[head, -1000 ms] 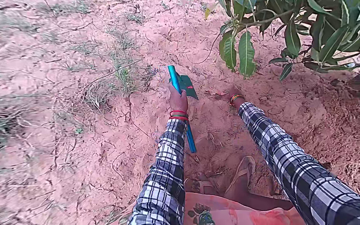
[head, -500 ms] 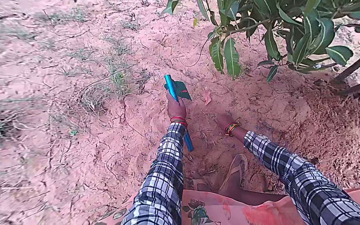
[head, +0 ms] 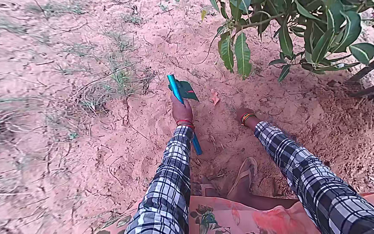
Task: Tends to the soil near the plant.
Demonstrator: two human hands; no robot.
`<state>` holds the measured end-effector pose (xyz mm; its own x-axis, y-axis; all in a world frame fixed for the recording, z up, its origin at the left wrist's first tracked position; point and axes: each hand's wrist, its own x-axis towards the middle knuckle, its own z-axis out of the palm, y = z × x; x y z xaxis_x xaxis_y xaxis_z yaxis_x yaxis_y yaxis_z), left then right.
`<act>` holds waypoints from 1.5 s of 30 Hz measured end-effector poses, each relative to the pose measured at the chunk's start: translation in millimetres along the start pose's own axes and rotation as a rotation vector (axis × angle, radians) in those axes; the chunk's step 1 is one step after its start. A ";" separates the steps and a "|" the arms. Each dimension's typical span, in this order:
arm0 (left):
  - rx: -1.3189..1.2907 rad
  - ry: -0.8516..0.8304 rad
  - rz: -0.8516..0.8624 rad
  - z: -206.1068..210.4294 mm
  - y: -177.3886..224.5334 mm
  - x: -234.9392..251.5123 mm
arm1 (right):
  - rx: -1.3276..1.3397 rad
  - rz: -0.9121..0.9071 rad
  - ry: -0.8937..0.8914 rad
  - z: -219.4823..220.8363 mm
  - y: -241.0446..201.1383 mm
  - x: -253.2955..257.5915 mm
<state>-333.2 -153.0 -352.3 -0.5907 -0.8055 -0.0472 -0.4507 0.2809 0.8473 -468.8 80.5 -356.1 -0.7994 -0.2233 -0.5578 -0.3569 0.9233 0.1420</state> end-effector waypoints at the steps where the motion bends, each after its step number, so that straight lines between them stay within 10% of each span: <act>1: -0.002 -0.002 0.001 -0.5 0.1 -0.1 | 0.019 -0.022 0.013 3.6 1.0 -2.9; 12: 0.001 -0.001 -0.017 -2.0 -0.1 -0.4 | -0.226 -0.477 -0.339 49.8 -21.3 -116.6; 21: 0.005 -0.060 -0.030 -6.9 0.6 -0.2 | -0.446 -0.218 -0.244 -39.3 -8.7 -111.3; 29: -0.038 -0.030 -0.005 -6.2 -4.0 -6.6 | 0.139 -0.697 0.720 -219.2 -124.6 -166.3; 33: -0.028 -0.068 -0.065 -12.5 -5.7 -4.2 | 0.246 -0.852 0.869 -259.0 -157.6 -210.5; 36: -0.022 -0.124 -0.164 -22.3 -4.0 -2.6 | 0.073 -0.971 0.750 -218.7 -141.5 -221.0; 41: -0.304 -0.369 -0.303 -50.7 -2.7 -4.5 | -0.315 -0.802 -0.007 -117.4 -74.3 -249.4; 45: -0.369 -0.392 -0.244 -69.5 27.5 -42.7 | -0.254 -0.667 -0.110 -72.0 -10.9 -276.1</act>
<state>-273.9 -147.1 -290.2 -0.7339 -0.5516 -0.3964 -0.3834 -0.1452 0.9121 -279.1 109.5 -144.8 -0.3231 -0.6690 -0.6694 -0.8641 0.4969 -0.0796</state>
